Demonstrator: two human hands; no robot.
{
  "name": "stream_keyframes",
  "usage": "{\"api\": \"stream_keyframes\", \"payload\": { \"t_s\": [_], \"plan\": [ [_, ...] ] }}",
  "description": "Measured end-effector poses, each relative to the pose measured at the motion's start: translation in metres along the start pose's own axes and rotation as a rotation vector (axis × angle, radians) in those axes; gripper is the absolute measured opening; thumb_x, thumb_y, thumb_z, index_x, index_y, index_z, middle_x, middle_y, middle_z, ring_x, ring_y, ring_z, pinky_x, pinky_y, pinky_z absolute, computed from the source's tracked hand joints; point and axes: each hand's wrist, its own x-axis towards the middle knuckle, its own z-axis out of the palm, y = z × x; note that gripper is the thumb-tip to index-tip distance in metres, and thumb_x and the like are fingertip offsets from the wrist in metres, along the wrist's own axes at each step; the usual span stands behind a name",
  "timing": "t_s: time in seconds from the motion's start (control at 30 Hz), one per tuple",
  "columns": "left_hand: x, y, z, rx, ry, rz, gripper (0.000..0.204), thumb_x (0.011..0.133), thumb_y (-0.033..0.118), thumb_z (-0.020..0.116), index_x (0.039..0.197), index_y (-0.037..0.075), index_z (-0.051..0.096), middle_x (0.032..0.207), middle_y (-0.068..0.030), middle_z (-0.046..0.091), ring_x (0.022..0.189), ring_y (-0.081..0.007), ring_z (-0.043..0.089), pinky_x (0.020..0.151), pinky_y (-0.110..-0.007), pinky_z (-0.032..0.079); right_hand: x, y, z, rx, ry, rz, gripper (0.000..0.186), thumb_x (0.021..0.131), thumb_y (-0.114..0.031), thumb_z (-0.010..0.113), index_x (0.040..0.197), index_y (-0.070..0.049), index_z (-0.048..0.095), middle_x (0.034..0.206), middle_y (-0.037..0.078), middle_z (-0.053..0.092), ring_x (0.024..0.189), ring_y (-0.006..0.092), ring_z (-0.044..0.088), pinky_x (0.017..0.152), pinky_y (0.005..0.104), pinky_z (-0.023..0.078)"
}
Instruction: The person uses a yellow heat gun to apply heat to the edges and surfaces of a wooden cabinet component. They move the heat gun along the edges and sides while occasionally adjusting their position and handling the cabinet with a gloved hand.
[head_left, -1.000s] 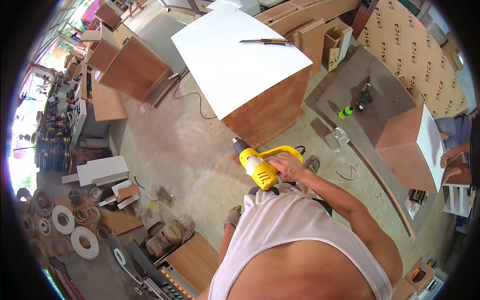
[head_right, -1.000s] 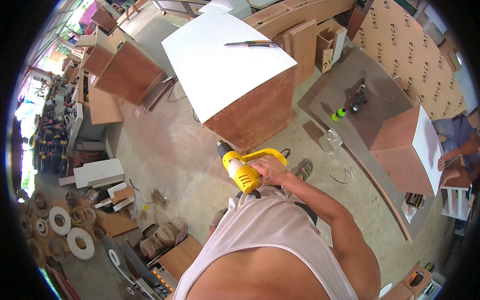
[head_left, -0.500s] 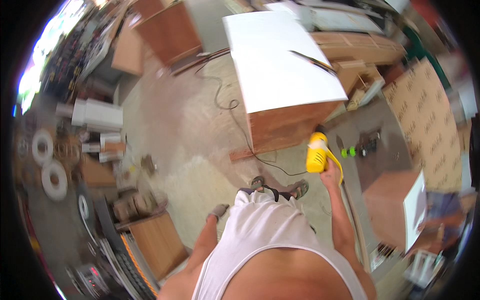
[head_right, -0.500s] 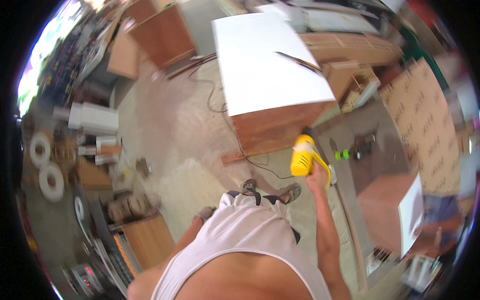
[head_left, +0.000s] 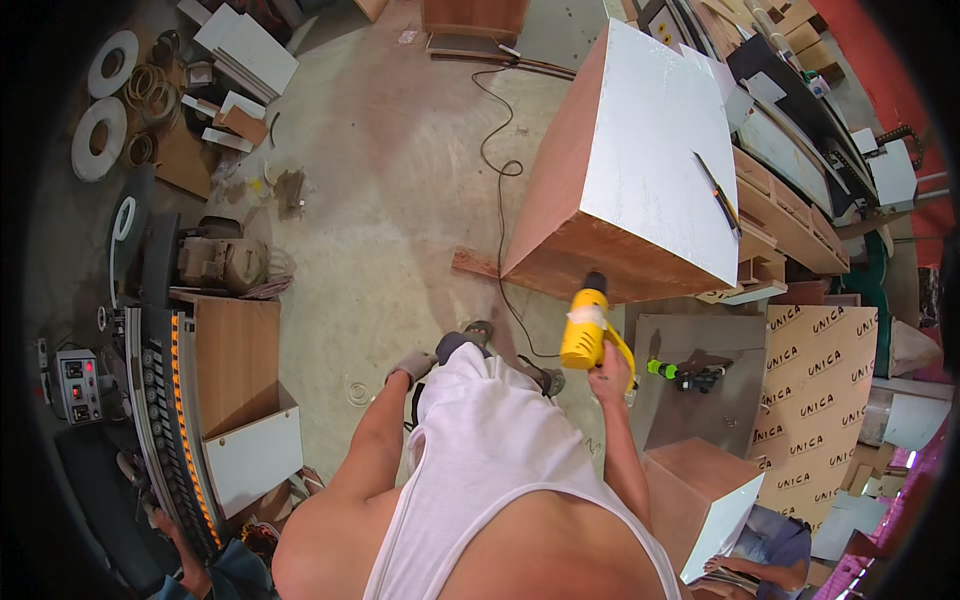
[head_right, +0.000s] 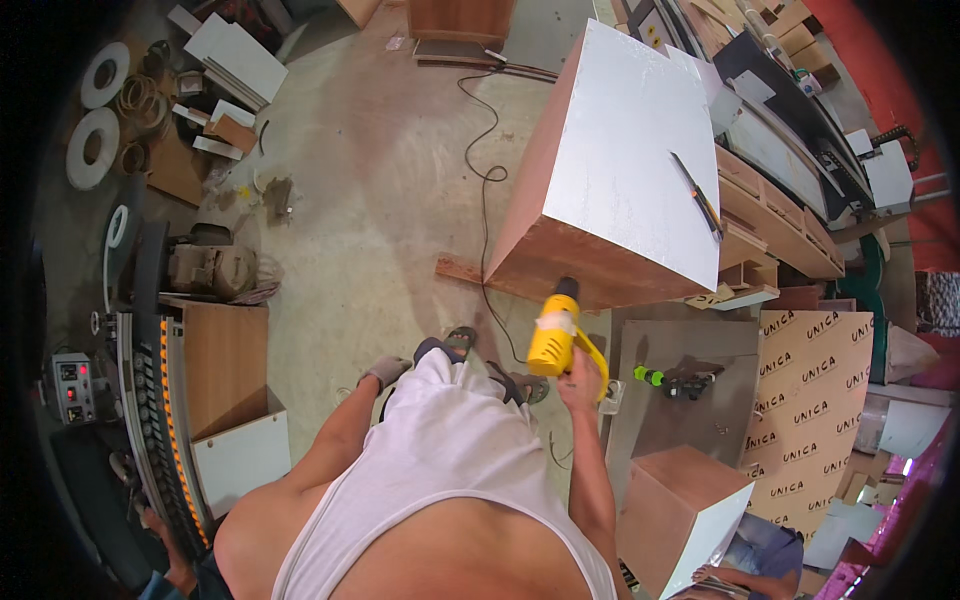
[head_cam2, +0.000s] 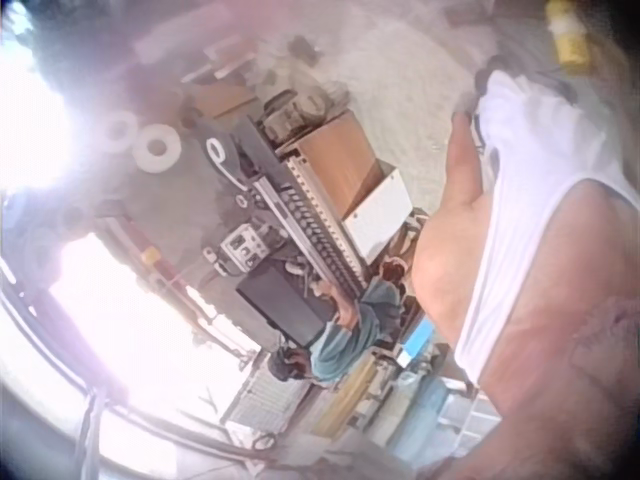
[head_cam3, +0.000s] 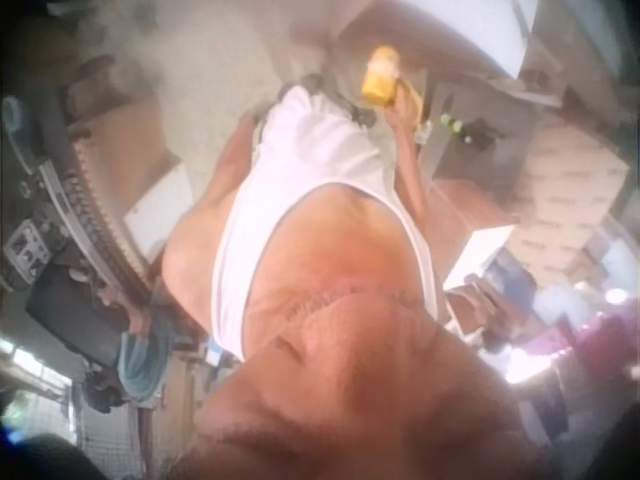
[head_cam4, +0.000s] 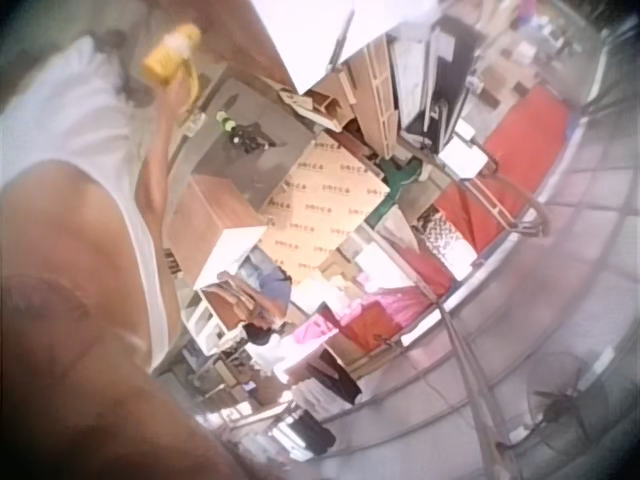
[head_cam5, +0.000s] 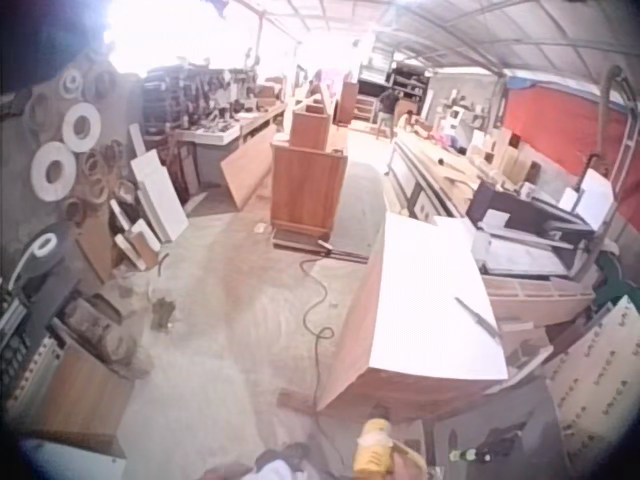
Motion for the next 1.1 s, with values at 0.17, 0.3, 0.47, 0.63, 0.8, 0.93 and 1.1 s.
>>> {"api": "stream_keyframes", "payload": {
  "t_s": [0.17, 0.3, 0.47, 0.63, 0.8, 0.93, 1.1],
  "plan": [
    [-0.001, -0.047, 0.030, -0.052, 0.008, -0.049, 0.051, 0.090, 0.042, 0.052, 0.117, 0.002, 0.067, 0.118, -0.0218, 0.067, 0.112, -0.0339, 0.063, 0.095, -0.041, 0.047, 0.020, -0.030, 0.042, 0.037, -0.056, -0.236, 0.048, 0.069, -0.005, 0.067, 0.117, -0.004, 0.059, 0.106, 0.016, 0.068, 0.101, 0.0357, 0.063, 0.088, 0.0438, 0.049],
    [-0.009, -0.069, 0.019, -0.052, -0.059, -0.085, 0.049, 0.088, 0.039, 0.051, 0.115, 0.001, 0.068, 0.119, -0.0222, 0.067, 0.115, -0.0344, 0.061, 0.097, -0.041, 0.046, 0.027, -0.043, 0.057, 0.051, -0.129, -0.301, 0.050, 0.067, -0.002, 0.067, 0.116, -0.004, 0.059, 0.106, 0.015, 0.068, 0.100, 0.0334, 0.064, 0.089, 0.0423, 0.049],
    [-0.015, -0.050, -0.013, -0.102, -0.007, -0.159, 0.051, 0.091, 0.040, 0.053, 0.120, 0.001, 0.066, 0.124, -0.0215, 0.065, 0.120, -0.0334, 0.059, 0.101, -0.040, 0.044, 0.016, -0.024, 0.054, 0.026, -0.082, -0.210, 0.049, 0.066, -0.002, 0.067, 0.115, -0.004, 0.059, 0.105, 0.014, 0.068, 0.099, 0.0335, 0.063, 0.087, 0.0428, 0.049],
    [0.012, -0.054, -0.023, -0.139, 0.021, -0.136, 0.053, 0.093, 0.041, 0.055, 0.126, 0.000, 0.063, 0.128, -0.0208, 0.063, 0.124, -0.0333, 0.056, 0.104, -0.040, 0.041, 0.001, 0.015, 0.035, -0.007, 0.011, -0.022, 0.049, 0.068, -0.004, 0.065, 0.116, -0.004, 0.058, 0.106, 0.016, 0.067, 0.099, 0.0355, 0.063, 0.087, 0.0439, 0.049],
    [0.035, -0.038, -0.041, -0.043, -0.013, -0.040, 0.054, 0.093, 0.041, 0.055, 0.127, -0.001, 0.061, 0.128, -0.0206, 0.063, 0.123, -0.0334, 0.056, 0.104, -0.040, 0.041, -0.017, 0.045, 0.014, -0.065, 0.131, 0.251, 0.046, 0.071, -0.007, 0.067, 0.117, -0.008, 0.059, 0.097, 0.018, 0.068, 0.093, 0.0389, 0.064, 0.081, 0.0467, 0.050],
    [0.027, -0.002, -0.059, 0.044, -0.035, 0.016, 0.054, 0.093, 0.042, 0.055, 0.125, -0.001, 0.062, 0.123, -0.0197, 0.066, 0.118, -0.0327, 0.059, 0.100, -0.040, 0.043, -0.032, 0.047, 0.000, -0.052, 0.240, 0.305, 0.044, 0.071, -0.007, 0.069, 0.115, -0.008, 0.060, 0.097, 0.017, 0.068, 0.092, 0.0385, 0.064, 0.080, 0.0465, 0.051],
    [0.038, 0.005, -0.060, 0.057, 0.046, 0.090, 0.047, 0.093, 0.041, 0.057, 0.118, 0.002, 0.066, 0.094, -0.0099, 0.066, 0.087, -0.0217, 0.058, 0.080, -0.037, 0.046, -0.021, 0.003, -0.017, 0.046, 0.235, 0.150, 0.044, 0.071, -0.004, 0.068, 0.114, -0.004, 0.060, 0.100, 0.016, 0.069, 0.094, 0.0383, 0.065, 0.081, 0.0444, 0.051]
  ]
}}
